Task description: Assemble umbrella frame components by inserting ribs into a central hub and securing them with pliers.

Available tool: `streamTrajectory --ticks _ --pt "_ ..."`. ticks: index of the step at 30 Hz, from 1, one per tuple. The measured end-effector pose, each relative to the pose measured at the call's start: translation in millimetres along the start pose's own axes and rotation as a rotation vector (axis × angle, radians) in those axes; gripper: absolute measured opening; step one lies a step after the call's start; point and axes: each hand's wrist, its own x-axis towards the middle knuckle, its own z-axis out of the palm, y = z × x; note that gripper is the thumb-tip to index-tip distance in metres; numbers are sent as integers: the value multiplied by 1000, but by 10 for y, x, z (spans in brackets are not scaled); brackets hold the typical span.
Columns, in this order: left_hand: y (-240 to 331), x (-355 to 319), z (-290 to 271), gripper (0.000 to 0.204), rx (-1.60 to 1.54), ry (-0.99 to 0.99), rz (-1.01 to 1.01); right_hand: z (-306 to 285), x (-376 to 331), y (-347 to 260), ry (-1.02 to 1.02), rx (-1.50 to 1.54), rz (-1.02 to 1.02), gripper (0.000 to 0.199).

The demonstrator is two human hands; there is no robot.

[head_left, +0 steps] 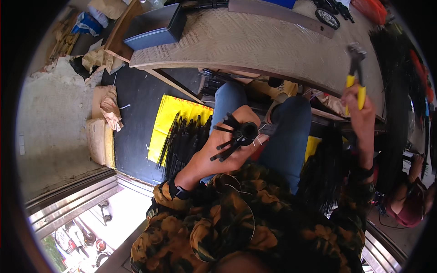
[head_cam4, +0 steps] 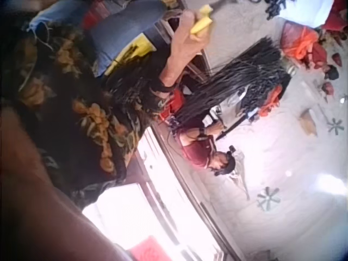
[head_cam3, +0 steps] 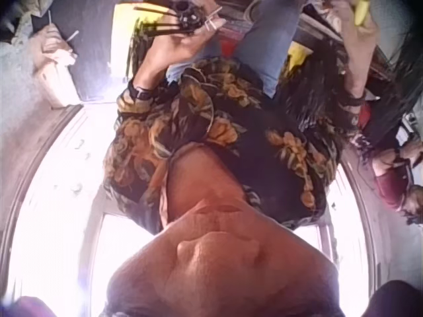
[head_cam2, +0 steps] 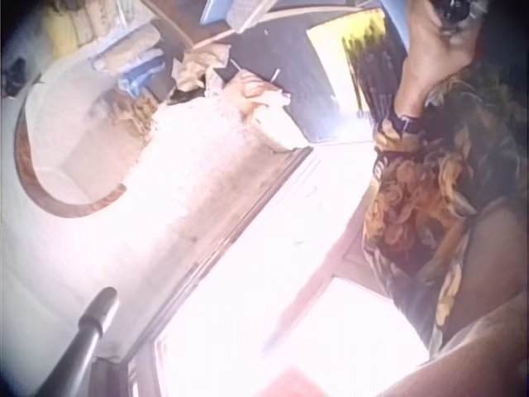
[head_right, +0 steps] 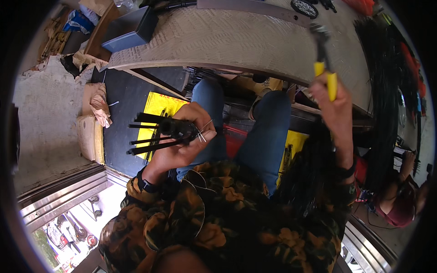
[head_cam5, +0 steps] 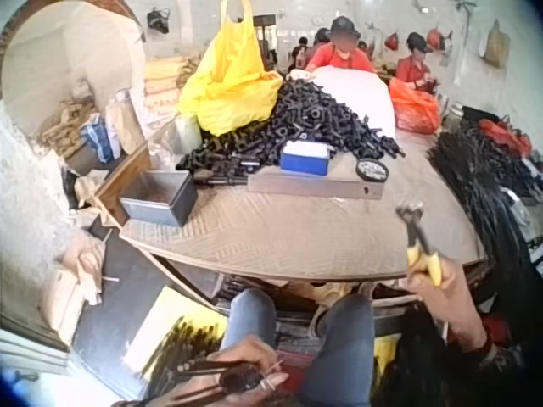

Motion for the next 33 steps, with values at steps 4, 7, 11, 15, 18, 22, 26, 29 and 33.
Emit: streamTrajectory --ticks 4,7,11,15,18,22,26,29,33 --pt "-40 -63 32 21 -104 -31 -66 211 -156 -690 -207 -509 -358 23" --pt "-10 -60 -16 24 -136 -105 -12 177 -90 -892 -179 -926 -705 24" --pt "-11 -81 -41 32 -55 -170 31 153 -51 -949 -150 -882 -844 15" --pt "-63 0 -69 35 -83 -290 70 50 53 -873 -231 -964 -1062 13" --pt "-55 43 -119 36 -108 -415 80 5 294 -858 -165 -969 -1295 15" --pt "24 38 -120 26 -15 -289 -16 190 276 -868 49 -920 -1169 18" --pt "-121 -33 -48 16 -13 -58 -23 477 -172 -789 269 -1064 -886 21" --pt "-20 34 -62 17 26 -76 -4 694 -430 -703 419 -1066 -756 17" --pt "-74 8 -50 18 49 34 61 1074 -627 -554 589 -1074 -551 20"
